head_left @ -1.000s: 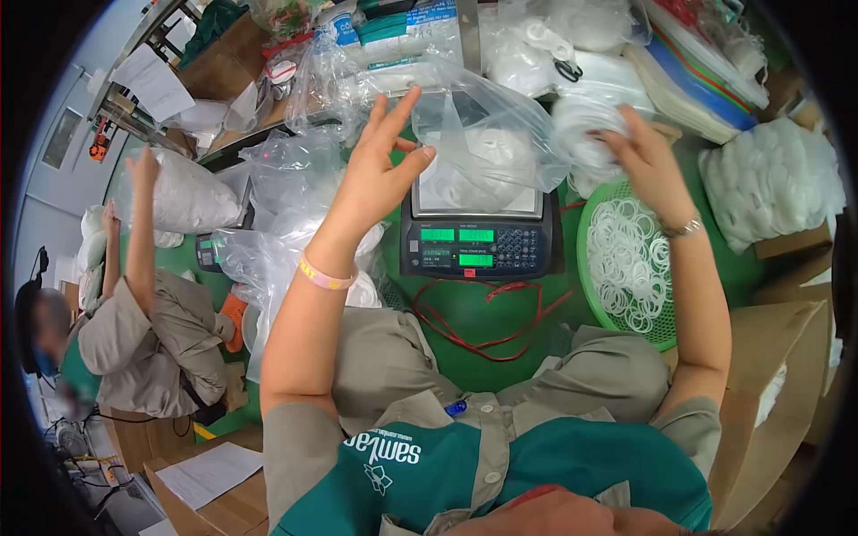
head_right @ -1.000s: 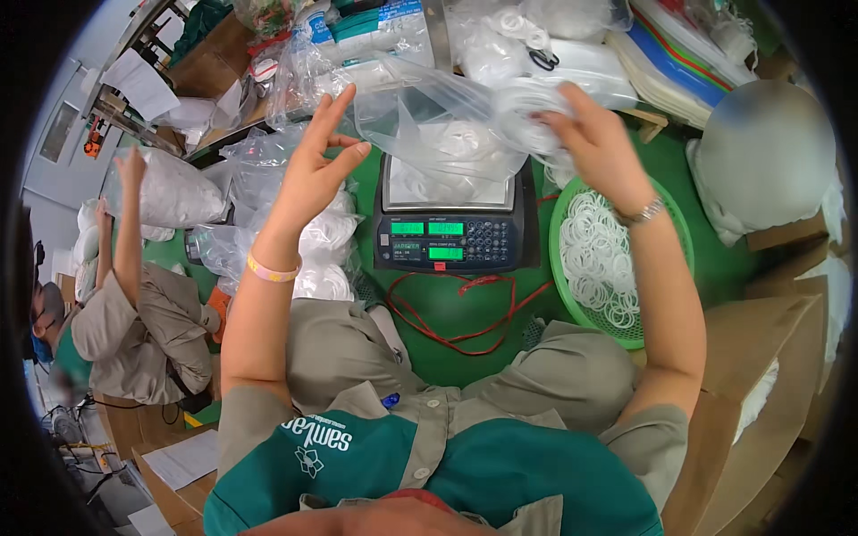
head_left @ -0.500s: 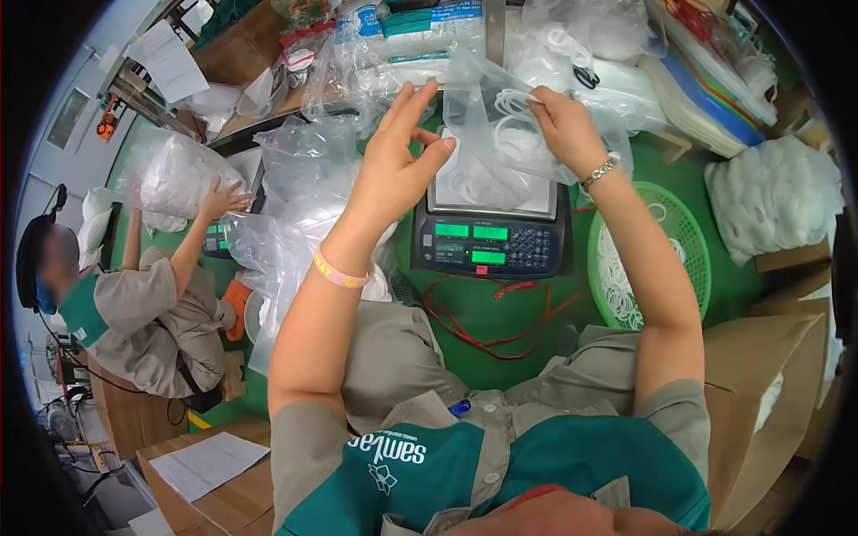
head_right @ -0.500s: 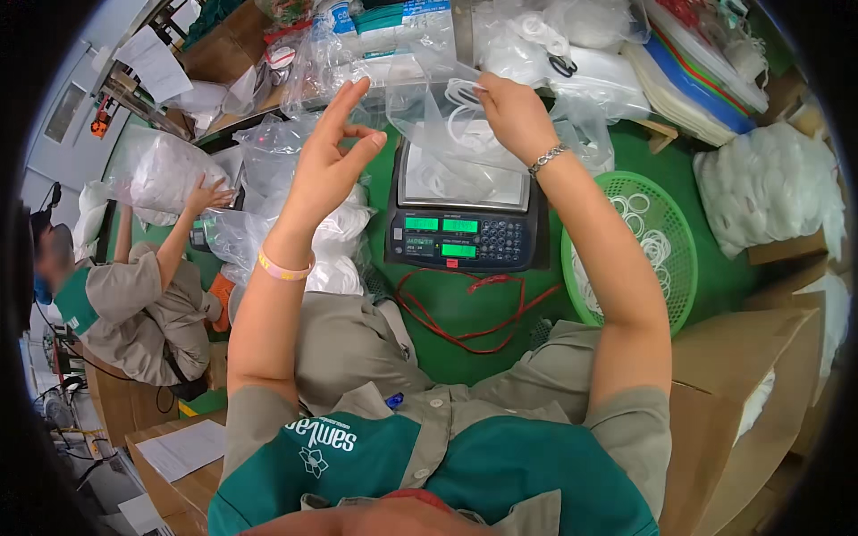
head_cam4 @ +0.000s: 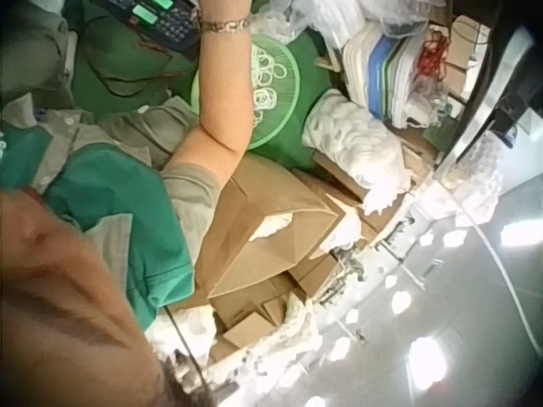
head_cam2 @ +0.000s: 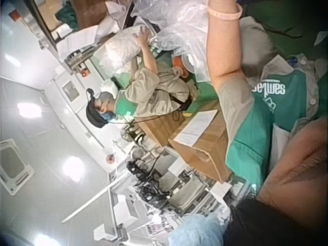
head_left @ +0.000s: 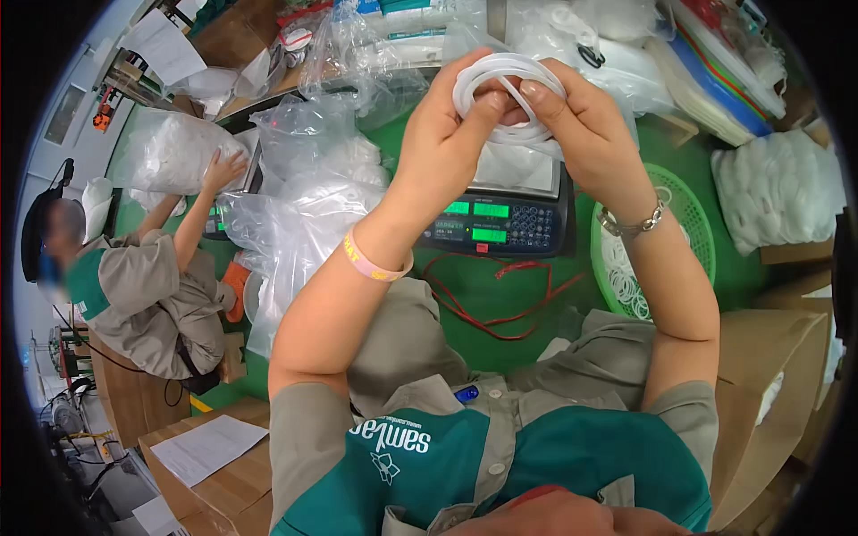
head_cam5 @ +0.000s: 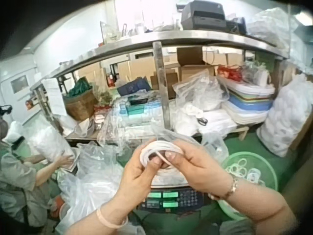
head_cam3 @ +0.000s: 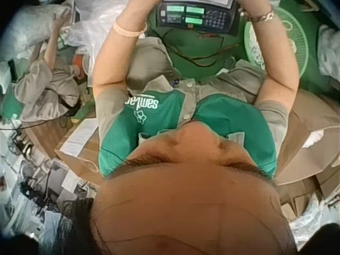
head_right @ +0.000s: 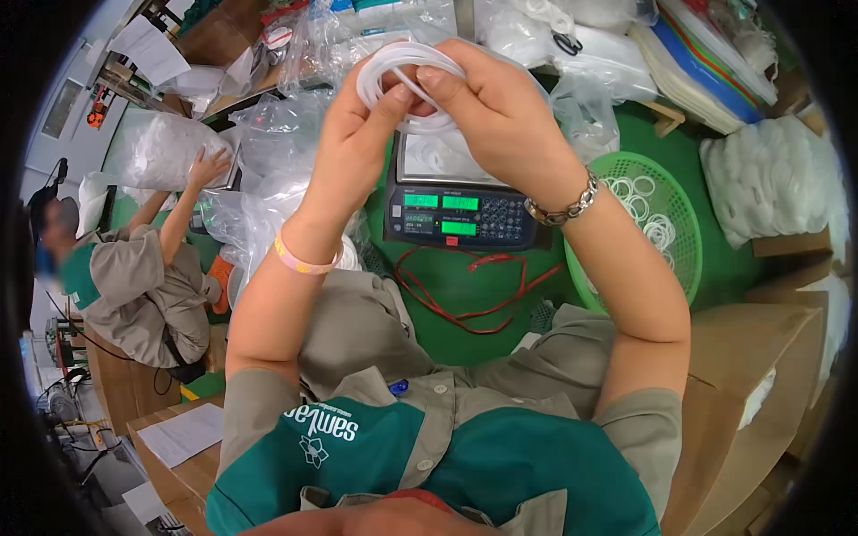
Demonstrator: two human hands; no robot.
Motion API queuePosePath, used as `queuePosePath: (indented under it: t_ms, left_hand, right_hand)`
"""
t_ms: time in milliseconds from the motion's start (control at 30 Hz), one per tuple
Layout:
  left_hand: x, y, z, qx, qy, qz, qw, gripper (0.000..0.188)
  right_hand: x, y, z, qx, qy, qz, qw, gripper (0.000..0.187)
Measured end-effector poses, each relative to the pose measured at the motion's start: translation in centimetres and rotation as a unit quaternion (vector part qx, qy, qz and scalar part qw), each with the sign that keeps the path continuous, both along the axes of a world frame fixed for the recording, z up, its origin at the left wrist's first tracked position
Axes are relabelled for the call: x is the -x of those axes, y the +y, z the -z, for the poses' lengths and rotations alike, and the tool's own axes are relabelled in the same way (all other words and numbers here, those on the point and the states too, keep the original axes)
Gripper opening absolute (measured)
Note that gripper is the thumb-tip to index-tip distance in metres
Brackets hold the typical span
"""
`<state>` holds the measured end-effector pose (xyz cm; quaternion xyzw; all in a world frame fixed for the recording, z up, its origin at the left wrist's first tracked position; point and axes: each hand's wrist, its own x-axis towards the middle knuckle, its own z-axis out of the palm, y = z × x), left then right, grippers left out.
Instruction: Weighing white plastic or rubber rings on a digital scale and placing them into clear plastic bags.
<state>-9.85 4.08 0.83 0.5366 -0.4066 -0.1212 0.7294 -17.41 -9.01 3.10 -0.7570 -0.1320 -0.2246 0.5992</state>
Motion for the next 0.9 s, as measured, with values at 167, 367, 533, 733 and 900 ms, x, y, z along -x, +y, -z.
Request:
queuePosePath:
  t_ms: [167, 367, 533, 733, 900]
  left_hand:
    - [0.2, 0.0, -0.5, -0.009, 0.084, -0.015, 0.996, 0.017]
    - [-0.7, 0.4, 0.0, -0.040, 0.066, -0.021, 0.997, 0.016]
    - [-0.5, 0.5, -0.5, -0.022, 0.122, 0.013, 0.992, 0.013]
    - [-0.8, 1.0, -0.7, -0.044, 0.130, 0.046, 0.990, 0.018]
    - [-1.1, 0.8, -0.6, -0.060, 0.133, 0.055, 0.988, 0.019]
  right_hand:
    - [0.3, -0.1, 0.5, 0.049, -0.011, 0.061, 0.997, 0.025]
    - [1.2, -0.6, 0.0, 0.012, 0.125, -0.012, 0.992, 0.022]
    - [1.1, -0.8, -0.1, -0.040, 0.138, -0.006, 0.990, 0.019]
    - [0.5, -2.2, 0.3, -0.112, 0.158, -0.004, 0.981, 0.019]
    - [0.4, -2.5, 0.7, -0.113, 0.164, -0.010, 0.980, 0.020]
